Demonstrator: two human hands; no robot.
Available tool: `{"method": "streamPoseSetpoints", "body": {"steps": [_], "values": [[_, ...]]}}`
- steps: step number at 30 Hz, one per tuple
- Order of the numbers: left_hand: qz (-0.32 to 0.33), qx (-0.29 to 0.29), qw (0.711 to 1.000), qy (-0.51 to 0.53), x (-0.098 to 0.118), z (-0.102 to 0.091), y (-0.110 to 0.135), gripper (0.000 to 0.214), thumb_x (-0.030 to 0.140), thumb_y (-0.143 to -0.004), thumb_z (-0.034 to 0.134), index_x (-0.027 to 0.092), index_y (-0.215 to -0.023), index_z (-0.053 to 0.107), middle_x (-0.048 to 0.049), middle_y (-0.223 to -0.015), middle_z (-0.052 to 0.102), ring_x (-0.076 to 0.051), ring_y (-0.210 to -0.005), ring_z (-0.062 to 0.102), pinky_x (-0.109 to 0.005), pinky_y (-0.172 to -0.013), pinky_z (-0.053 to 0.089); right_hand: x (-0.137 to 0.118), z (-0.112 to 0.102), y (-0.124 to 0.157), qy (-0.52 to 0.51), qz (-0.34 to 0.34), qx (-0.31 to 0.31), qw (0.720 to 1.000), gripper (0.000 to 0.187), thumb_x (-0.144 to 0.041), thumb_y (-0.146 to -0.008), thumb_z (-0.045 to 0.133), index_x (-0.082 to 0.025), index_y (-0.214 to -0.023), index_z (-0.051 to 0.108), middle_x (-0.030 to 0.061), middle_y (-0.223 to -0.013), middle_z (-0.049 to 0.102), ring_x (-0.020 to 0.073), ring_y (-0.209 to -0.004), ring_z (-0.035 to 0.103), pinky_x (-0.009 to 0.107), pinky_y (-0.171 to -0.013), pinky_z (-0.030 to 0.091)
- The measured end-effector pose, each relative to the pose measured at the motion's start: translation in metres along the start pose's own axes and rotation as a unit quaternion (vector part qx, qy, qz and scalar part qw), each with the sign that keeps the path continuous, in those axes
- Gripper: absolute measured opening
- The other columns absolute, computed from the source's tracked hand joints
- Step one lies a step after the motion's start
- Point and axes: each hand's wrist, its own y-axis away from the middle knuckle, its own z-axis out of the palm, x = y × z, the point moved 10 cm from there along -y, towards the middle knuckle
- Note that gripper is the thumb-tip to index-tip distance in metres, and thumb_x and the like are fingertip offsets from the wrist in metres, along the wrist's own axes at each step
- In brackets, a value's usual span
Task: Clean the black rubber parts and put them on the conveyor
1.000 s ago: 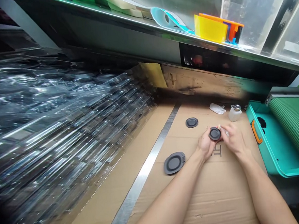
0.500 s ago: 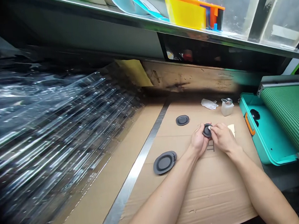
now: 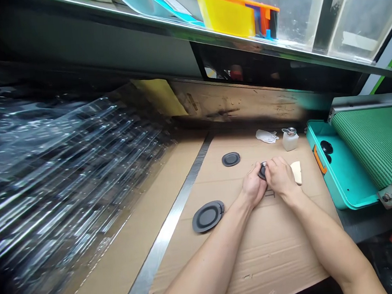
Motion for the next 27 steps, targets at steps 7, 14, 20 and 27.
{"method": "streamPoseSetpoints", "body": {"steps": [7, 14, 20, 27], "values": [[-0.063, -0.001, 0.998, 0.007, -0.011, -0.003, -0.001, 0.029, 0.031, -0.098, 0.047, 0.012, -0.096, 0.07, -0.0119, -0.098, 0.074, -0.022, -0.102, 0.07, -0.037, -0.097, 0.053, -0.008, 0.006, 0.007, -0.087, -0.05, -0.056, 0.993, 0.011, -0.015, -0.089, 0.056, -0.021, -0.088, 0.065, 0.0056, -0.092, 0.066, 0.0199, -0.089, 0.06, 0.031, -0.084, 0.048], [-0.052, -0.008, 0.999, 0.014, -0.012, -0.002, -0.003, 0.024, 0.029, -0.096, 0.053, 0.012, -0.092, 0.07, -0.0109, -0.096, 0.074, -0.022, -0.1, 0.07, -0.036, -0.096, 0.054, -0.004, 0.0, 0.002, -0.063, -0.041, -0.036, 0.997, 0.015, -0.016, -0.092, 0.053, -0.021, -0.09, 0.067, 0.0061, -0.095, 0.067, 0.02, -0.094, 0.059, 0.031, -0.085, 0.047], [-0.057, -0.009, 0.998, -0.01, -0.013, -0.001, -0.003, 0.027, 0.029, -0.099, 0.049, 0.012, -0.094, 0.069, -0.0108, -0.093, 0.073, -0.022, -0.097, 0.07, -0.037, -0.092, 0.056, 0.01, -0.007, 0.006, 0.006, 0.008, -0.028, 1.0, 0.018, -0.019, -0.095, 0.053, -0.022, -0.09, 0.07, 0.0059, -0.092, 0.066, 0.0206, -0.091, 0.058, 0.03, -0.078, 0.046], [-0.049, -0.013, 0.999, -0.003, -0.011, 0.001, -0.002, 0.026, 0.025, -0.099, 0.049, 0.012, -0.087, 0.068, -0.0102, -0.091, 0.073, -0.021, -0.101, 0.069, -0.033, -0.097, 0.053, -0.007, -0.001, 0.004, 0.01, -0.036, -0.046, 0.998, 0.02, -0.02, -0.096, 0.051, -0.023, -0.096, 0.071, 0.0061, -0.1, 0.066, 0.0216, -0.097, 0.056, 0.032, -0.083, 0.048]]}}
